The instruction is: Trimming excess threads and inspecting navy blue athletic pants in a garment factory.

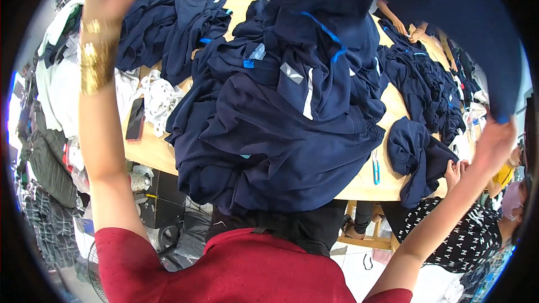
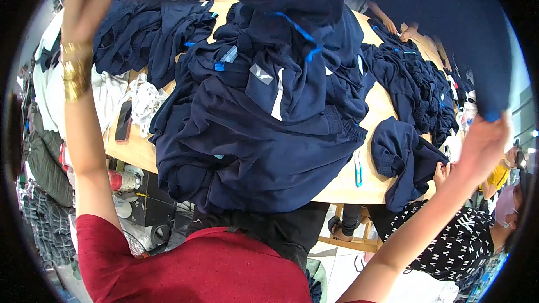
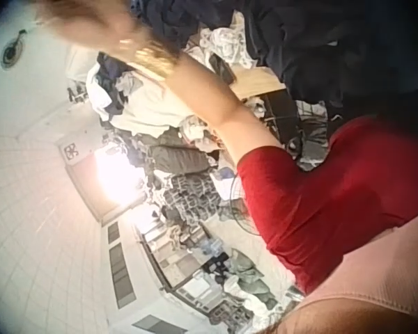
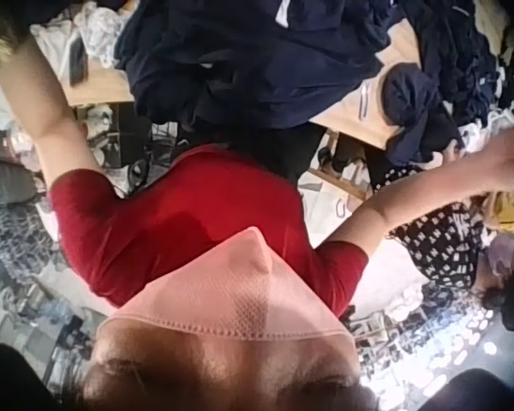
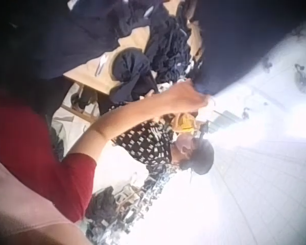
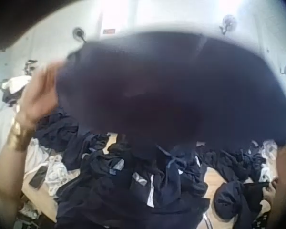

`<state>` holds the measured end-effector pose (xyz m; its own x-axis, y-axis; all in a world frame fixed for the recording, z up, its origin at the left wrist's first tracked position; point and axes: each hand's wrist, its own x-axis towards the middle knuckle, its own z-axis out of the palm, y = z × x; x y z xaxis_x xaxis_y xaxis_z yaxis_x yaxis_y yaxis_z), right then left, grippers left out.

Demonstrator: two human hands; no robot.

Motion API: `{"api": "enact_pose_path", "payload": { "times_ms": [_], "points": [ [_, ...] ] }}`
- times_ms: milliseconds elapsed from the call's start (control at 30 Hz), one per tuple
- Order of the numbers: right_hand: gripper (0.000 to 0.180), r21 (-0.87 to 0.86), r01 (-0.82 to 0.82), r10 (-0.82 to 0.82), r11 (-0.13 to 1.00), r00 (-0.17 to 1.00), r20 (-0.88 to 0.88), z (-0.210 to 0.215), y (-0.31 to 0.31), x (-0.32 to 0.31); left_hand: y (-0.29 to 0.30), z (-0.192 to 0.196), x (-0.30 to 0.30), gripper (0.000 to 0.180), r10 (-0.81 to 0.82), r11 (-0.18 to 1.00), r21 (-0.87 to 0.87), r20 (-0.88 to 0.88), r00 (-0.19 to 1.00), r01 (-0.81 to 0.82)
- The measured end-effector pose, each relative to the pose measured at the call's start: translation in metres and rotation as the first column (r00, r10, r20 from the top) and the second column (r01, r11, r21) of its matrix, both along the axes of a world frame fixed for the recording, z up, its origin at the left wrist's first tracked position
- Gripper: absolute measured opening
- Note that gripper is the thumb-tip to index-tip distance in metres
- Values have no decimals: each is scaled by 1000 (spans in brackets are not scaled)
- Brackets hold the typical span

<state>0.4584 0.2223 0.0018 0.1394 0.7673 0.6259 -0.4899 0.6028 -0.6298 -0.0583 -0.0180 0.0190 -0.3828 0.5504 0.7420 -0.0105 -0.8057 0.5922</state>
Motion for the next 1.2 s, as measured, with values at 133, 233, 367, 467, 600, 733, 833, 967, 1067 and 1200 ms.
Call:
{"api": "enact_pose_path", "payload": {
  "times_ms": [133, 233, 367, 467, 600, 733, 833, 967, 1067, 1200],
  "points": [
    [19, -173, 326, -209, 929, 851, 481, -162, -10, -6, -35, -104, -3, 58, 207, 597, -663, -417, 885, -452],
    [18, -378, 149, 162, 914, 721, 674, -243, -49, -24, -45, -189, 8, 68, 70, 480, -827, -297, 952, -293],
    [18, -683, -8, 426, 730, 786, 447, -297, -75, -32, -62, -243, 19, 59, -56, 516, -854, -119, 991, -74],
    [11, -718, 79, 428, 692, 756, 496, -294, -81, -43, -65, -247, 22, 45, 13, 508, -859, -71, 997, -67],
    [11, -720, -3, 434, 694, 800, 415, -290, -82, -46, -68, -263, 13, 25, 157, 523, -844, -41, 987, -118],
    [10, -742, -55, 433, 669, 839, 328, -292, -98, -20, -100, -260, 13, 29, 209, 608, -792, 229, 951, 57],
    [11, -752, 6, 520, 659, 719, 461, -302, -121, -1, -144, -282, -13, 43, 77, 431, -901, 85, 993, 44],
    [8, -885, -26, 797, 465, 447, 406, -309, -140, 3, -151, -264, -4, 40, -193, 175, -975, 99, 976, 133],
    [10, -676, 221, 684, 703, 49, 728, -287, -126, 1, -147, -262, -8, 37, -162, 195, -980, -4, 987, 28],
    [15, -337, 257, 230, 906, 372, 899, -263, -80, -32, -101, -256, 11, 37, 79, 304, -934, -170, 982, -186]
  ]
}}
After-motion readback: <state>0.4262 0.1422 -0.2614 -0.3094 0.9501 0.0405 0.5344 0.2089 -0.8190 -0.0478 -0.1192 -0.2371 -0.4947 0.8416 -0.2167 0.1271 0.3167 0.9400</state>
